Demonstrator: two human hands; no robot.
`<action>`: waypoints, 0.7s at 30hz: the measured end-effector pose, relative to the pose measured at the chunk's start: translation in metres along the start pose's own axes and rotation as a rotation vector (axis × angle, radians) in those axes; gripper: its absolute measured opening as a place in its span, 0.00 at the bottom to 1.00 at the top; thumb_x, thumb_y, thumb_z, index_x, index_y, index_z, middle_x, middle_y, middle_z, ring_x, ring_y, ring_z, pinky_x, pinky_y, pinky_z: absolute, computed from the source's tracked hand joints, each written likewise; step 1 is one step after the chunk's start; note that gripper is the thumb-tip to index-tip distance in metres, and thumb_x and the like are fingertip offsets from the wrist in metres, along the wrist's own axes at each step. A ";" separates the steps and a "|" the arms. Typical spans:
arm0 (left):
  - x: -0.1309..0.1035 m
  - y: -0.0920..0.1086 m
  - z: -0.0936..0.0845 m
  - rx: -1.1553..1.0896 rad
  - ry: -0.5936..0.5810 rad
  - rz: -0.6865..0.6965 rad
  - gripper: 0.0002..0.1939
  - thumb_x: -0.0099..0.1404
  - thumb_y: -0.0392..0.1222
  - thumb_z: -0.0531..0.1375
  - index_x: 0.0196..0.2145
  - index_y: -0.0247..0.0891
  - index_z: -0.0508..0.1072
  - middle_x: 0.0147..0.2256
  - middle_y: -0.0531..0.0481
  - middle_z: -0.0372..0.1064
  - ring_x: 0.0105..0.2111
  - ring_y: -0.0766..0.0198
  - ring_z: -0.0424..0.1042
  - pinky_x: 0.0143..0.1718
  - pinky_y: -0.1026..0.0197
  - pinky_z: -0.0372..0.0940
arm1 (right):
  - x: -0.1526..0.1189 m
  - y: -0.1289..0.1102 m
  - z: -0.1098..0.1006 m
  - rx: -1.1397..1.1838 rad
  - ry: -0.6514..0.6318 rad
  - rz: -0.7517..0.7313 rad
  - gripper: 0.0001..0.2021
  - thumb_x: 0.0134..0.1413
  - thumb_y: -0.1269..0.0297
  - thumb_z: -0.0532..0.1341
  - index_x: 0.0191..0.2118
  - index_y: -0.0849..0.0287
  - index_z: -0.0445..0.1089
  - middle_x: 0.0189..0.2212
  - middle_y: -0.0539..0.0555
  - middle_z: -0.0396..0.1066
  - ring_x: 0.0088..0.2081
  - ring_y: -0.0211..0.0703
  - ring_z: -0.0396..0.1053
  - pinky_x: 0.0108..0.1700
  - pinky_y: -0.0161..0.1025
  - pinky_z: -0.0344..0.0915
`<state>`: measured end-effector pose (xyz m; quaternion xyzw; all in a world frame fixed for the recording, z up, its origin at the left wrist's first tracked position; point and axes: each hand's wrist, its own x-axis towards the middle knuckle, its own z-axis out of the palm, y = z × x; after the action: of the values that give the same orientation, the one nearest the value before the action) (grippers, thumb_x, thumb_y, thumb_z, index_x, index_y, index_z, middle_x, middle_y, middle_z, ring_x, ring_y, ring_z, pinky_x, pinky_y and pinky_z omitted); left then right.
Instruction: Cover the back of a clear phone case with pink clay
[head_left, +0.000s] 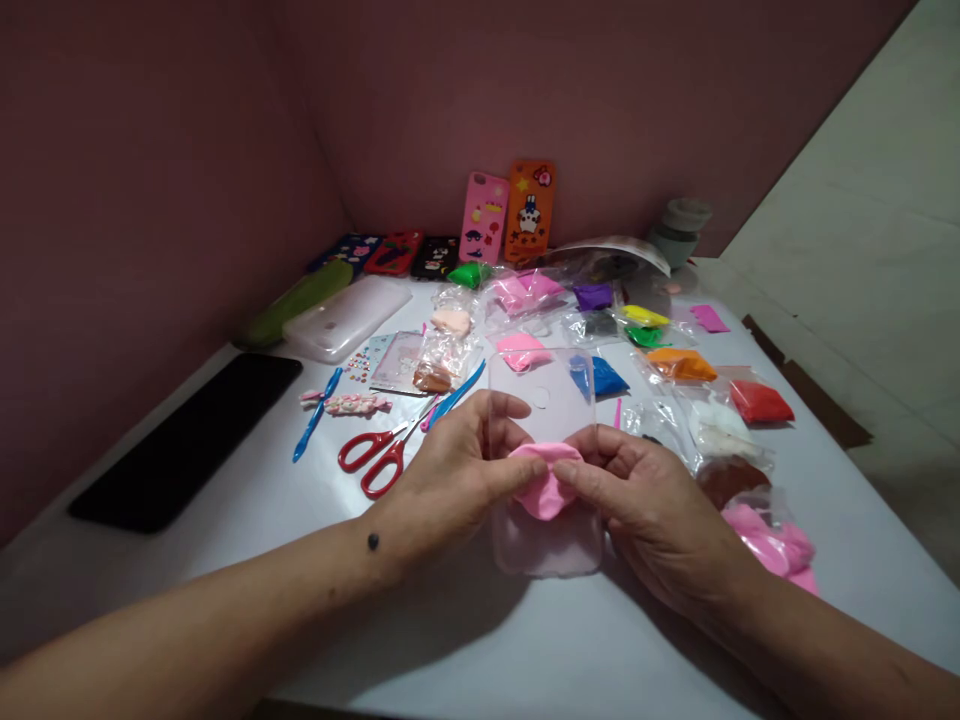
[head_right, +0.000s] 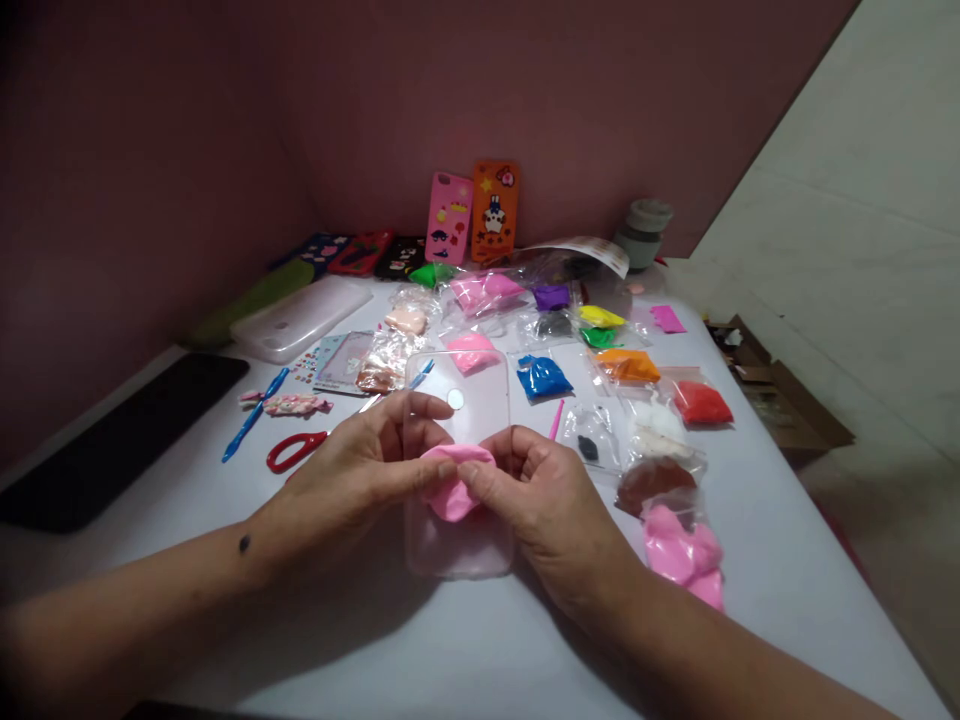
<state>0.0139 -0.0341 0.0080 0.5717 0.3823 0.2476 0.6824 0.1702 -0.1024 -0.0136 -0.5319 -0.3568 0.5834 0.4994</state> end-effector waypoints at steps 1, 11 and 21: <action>0.000 0.000 0.000 -0.007 -0.002 0.001 0.19 0.57 0.37 0.62 0.45 0.37 0.61 0.28 0.55 0.66 0.29 0.66 0.68 0.30 0.62 0.60 | 0.000 0.001 0.000 -0.026 0.020 -0.001 0.11 0.49 0.58 0.68 0.31 0.60 0.72 0.27 0.51 0.70 0.30 0.40 0.66 0.34 0.37 0.60; 0.000 -0.001 -0.002 -0.023 0.035 -0.002 0.17 0.56 0.34 0.62 0.42 0.37 0.63 0.28 0.56 0.66 0.27 0.69 0.66 0.30 0.64 0.58 | 0.000 0.004 0.001 0.088 -0.019 -0.009 0.08 0.55 0.60 0.64 0.36 0.59 0.74 0.29 0.52 0.71 0.32 0.40 0.66 0.36 0.38 0.61; -0.002 0.005 -0.002 -0.005 -0.019 -0.056 0.24 0.56 0.39 0.65 0.48 0.38 0.61 0.31 0.53 0.69 0.31 0.65 0.69 0.32 0.63 0.60 | -0.004 -0.005 0.002 0.174 -0.067 0.045 0.06 0.53 0.64 0.64 0.37 0.58 0.75 0.28 0.51 0.71 0.31 0.39 0.66 0.35 0.37 0.60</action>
<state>0.0114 -0.0336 0.0129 0.5614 0.3911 0.2239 0.6941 0.1692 -0.1050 -0.0077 -0.4746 -0.3092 0.6406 0.5184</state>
